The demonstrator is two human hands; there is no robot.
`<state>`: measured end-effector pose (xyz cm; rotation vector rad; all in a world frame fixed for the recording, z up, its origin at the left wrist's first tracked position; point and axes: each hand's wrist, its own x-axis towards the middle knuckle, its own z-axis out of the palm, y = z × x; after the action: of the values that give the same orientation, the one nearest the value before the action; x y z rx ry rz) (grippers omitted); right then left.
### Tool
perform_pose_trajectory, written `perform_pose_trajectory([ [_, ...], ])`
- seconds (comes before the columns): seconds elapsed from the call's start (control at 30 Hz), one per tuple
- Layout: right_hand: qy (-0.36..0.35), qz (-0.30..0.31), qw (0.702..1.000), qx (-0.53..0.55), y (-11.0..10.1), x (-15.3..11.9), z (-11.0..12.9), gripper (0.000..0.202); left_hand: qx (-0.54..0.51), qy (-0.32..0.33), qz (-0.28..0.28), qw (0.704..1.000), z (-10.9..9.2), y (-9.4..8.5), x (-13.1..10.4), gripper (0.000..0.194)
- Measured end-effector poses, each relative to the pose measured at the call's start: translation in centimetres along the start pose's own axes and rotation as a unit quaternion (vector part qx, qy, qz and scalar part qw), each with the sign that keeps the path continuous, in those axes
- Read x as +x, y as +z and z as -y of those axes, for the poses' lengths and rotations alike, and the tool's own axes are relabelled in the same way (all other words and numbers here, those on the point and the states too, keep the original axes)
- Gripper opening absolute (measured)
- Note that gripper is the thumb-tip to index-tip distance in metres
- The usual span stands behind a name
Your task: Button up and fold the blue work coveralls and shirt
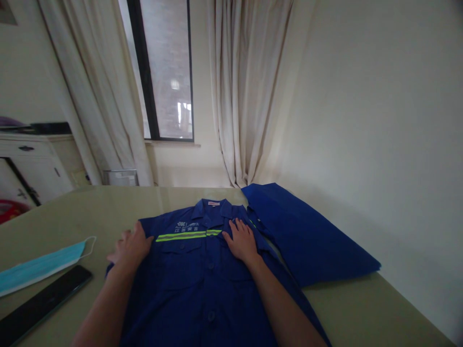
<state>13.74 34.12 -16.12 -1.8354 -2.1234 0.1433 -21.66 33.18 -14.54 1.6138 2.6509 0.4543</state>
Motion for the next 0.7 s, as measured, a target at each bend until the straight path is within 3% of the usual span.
perform_pose_trajectory([
  [0.17,0.001,0.001,1.0,-0.004,0.0,-0.1,0.0,0.064,-0.06,0.055,-0.026,0.996,-1.7,-1.8,-0.5,0.058],
  [0.23,0.001,-0.004,1.0,-0.005,0.0,-0.1,0.1,0.063,-0.168,0.076,0.007,0.983,-2.8,-2.8,-0.2,0.061],
  [0.33,0.004,-0.008,1.0,-0.006,-0.1,-0.1,0.1,0.061,-0.334,0.153,0.094,0.925,-5.0,-4.5,-0.3,0.06],
  [0.4,0.003,-0.007,1.0,-0.007,-0.3,-0.2,0.1,0.06,-0.341,0.224,0.108,0.907,-5.9,-5.3,-0.6,0.055],
  [0.47,-0.001,-0.006,1.0,-0.006,-0.4,-0.2,0.2,0.06,-0.255,0.24,0.073,0.934,-5.9,-5.5,-0.9,0.049],
  [0.5,-0.002,-0.005,1.0,-0.006,-0.5,-0.3,0.2,0.06,-0.192,0.21,0.047,0.957,-5.5,-5.3,-1.1,0.046],
  [0.57,-0.002,-0.004,1.0,-0.004,-0.5,-0.3,0.2,0.06,-0.077,0.089,0.007,0.993,-4.2,-4.6,-1.3,0.044],
  [0.63,-0.001,-0.005,1.0,-0.002,-0.5,-0.3,0.2,0.061,-0.016,-0.045,0.008,0.999,-2.7,-3.6,-1.3,0.045],
  [0.7,-0.003,-0.007,1.0,-0.002,-0.4,-0.3,0.1,0.062,0.001,-0.116,0.033,0.993,-1.5,-2.8,-1.1,0.046],
])
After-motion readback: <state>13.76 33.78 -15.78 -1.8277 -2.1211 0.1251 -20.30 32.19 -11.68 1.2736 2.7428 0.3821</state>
